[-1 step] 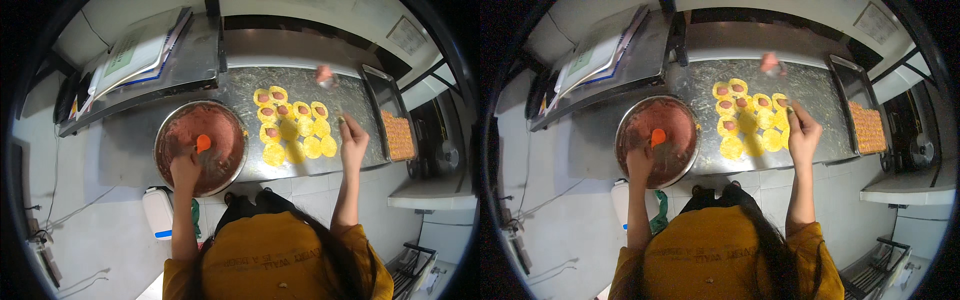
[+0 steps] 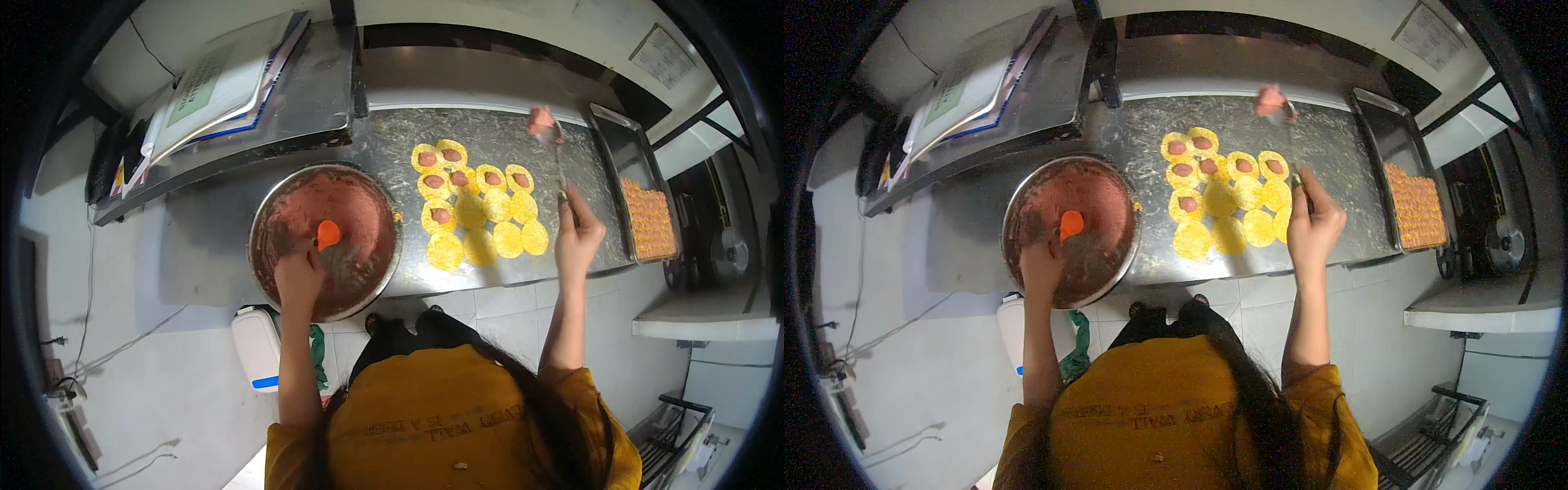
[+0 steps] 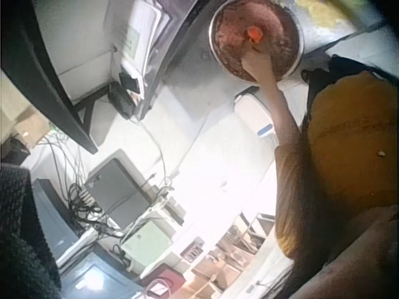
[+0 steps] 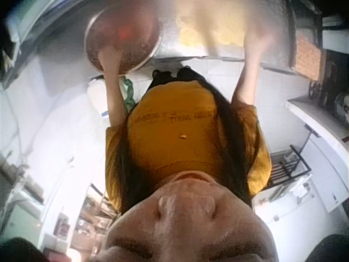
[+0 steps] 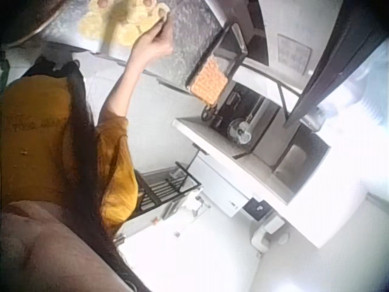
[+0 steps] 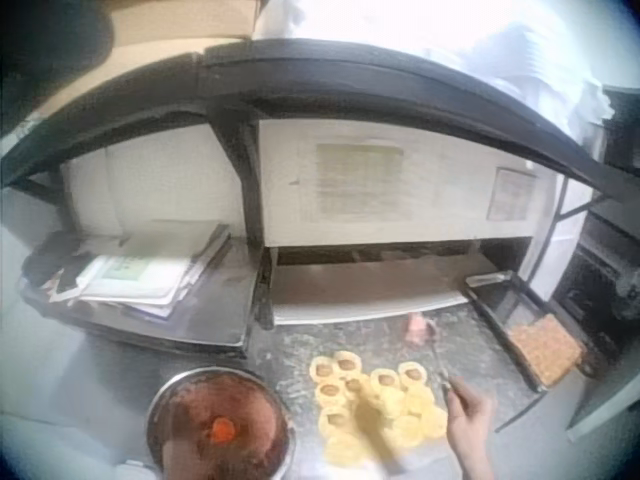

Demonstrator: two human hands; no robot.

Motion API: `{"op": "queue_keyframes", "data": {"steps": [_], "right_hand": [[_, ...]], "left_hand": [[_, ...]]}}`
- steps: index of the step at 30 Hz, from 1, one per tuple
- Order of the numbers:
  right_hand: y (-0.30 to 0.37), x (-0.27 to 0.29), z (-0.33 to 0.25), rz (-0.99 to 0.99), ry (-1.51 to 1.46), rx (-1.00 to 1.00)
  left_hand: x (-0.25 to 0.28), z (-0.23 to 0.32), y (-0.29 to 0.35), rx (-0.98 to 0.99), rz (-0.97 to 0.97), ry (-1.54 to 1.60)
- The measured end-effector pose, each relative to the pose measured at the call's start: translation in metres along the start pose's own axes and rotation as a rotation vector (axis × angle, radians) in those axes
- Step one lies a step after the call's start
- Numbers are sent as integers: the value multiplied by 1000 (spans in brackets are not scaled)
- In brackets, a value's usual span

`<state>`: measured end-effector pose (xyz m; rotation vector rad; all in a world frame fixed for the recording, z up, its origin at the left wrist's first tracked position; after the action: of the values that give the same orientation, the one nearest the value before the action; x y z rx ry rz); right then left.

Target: The person scoops a pink filling from a metal bowl using a spatula and spoon, places it into yellow dough cups, and arranges the filled cups on a metal tray. The person repeats this process continuously, filling multiple dough cups and organizing them in rows.

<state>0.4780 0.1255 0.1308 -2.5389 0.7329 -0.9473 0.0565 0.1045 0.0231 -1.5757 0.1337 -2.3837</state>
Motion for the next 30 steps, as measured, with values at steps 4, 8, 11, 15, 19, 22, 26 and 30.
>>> {"op": "queue_keyframes", "data": {"steps": [4, 8, 11, 15, 19, 22, 26, 30], "right_hand": [[50, -62, 60, -186, 532, 235], [83, -91, 93, -411, 612, 92], [55, -53, 69, -10, 158, 283], [48, -109, 70, -636, -671, -380], [58, -169, -26, -922, -114, 126], [72, -206, -87, -974, -157, 460], [89, -234, -92, -1131, -216, 435], [99, -247, -84, -1269, -361, 228]], "left_hand": [[-3, 2, -3, 3, -19, -8], [3, 7, -6, -51, -9, 2], [3, 1, -4, -65, -33, 119], [-12, -20, -1, -67, -136, 511], [-22, -26, -3, -43, -395, 697], [-15, -29, -5, 75, -472, 805], [5, -54, -7, 212, -354, 915], [10, -94, -4, 297, -181, 950]]}}
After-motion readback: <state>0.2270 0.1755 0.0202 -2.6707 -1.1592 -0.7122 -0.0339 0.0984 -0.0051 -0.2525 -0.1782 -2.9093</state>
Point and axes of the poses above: each hand's wrist, its own y-axis away from the middle knuckle, its own x-axis out of the back of the hand, z = x × y, the point moved 10 cm from there along -y, towards the middle knuckle, and after that the axes turned 1 degree about y, right-handed, at the moved point
